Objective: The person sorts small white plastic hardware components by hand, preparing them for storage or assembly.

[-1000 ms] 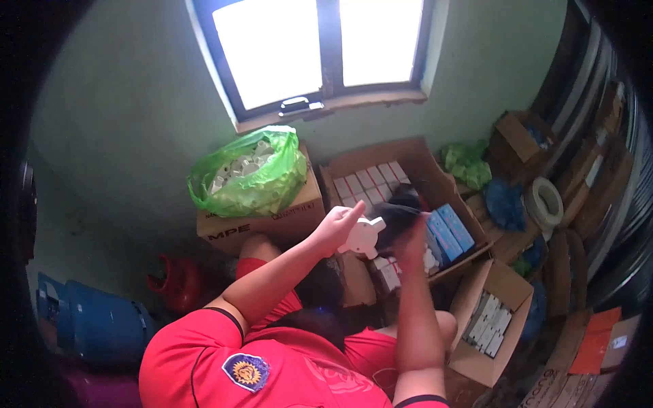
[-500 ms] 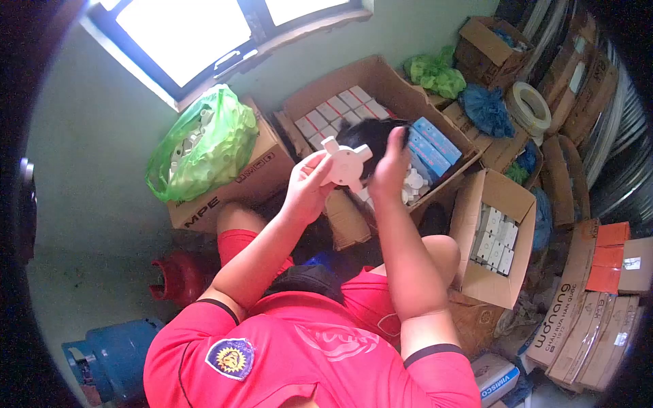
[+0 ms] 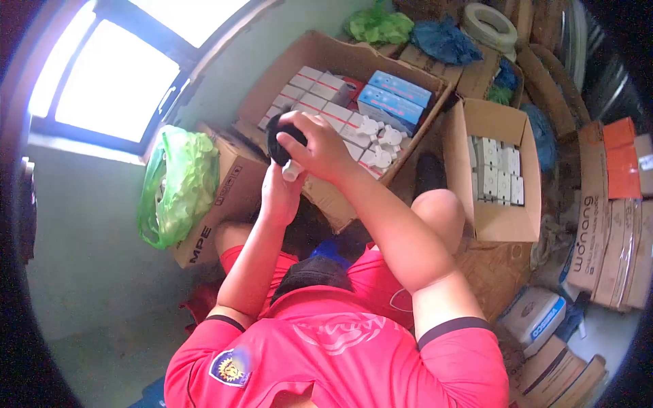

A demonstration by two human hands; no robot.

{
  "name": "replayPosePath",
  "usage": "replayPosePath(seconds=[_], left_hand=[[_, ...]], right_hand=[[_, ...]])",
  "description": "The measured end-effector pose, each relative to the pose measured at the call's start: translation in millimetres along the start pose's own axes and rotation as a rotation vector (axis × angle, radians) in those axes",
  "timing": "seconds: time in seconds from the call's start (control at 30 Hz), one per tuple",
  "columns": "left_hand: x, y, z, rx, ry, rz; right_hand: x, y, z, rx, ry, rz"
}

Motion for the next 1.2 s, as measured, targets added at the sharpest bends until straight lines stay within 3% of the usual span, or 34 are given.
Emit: replayPosePath(seconds=[0.03,0.13,0.17,0.2,0.33,0.4,0.43,0.47,0.53,0.6,0.7,0.8,1.0,1.2], left_hand=[[1,-1,-5,-0.025,0.038,0.041],[8,-9,-5,-0.036,0.143,0.079],[12,-15,-2,-0.033,0.164,0.034],[17,-21,3,-0.028,0.187,-0.012],[-13,13,26,-0.099,-0.039,-0.132],[-32,47,42,-0.141,-0.161,-0.105],[-47,70,50,-0.167,-0.196,-0.081],[-63,91,56,-0.194,-0.233,-0.052],[-80,134,71,-0.282,-0.442,-0.042],[-90,166,82,-0.347,-0.511,0.075],[-128,220,103,-0.421,-0.442,0.417],[-133,243,122,-0.474,-0.442,0.496],[-144,270,144,-0.538,-0.321,0.549],[-140,297,145,-0.53,-0.34,0.418]], right_hand=[[-2,-5,3,-0.019,-0.064,-0.031],[-17,-11,5,0.206,-0.13,-0.04],[-28,-14,7,0.082,-0.243,-0.124],[-40,-19,8,0.113,-0.306,-0.066],[-102,-49,5,0.202,-0.858,0.123],[-133,-98,-8,0.333,-1.046,0.589],[-140,-77,-12,0.392,-1.084,0.921],[-144,-66,-15,0.343,-1.154,1.016],[-150,-62,-22,0.222,-1.205,1.038],[-153,-61,-27,0.212,-1.187,0.992],[-154,-55,-31,0.25,-1.189,0.982],[-154,-59,-30,0.267,-1.233,0.968],[-150,-59,-21,0.203,-1.154,0.711],[-138,-49,-16,0.316,-1.13,0.763]])
Point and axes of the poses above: each hand's wrist, its own z-axis towards the middle knuckle, its own x-axis out of the palm, y = z × x, the point moved 2 cm from there along z, towards the middle knuckle, and after that the axes turned 8 degrees about y, right-handed, at the moved point
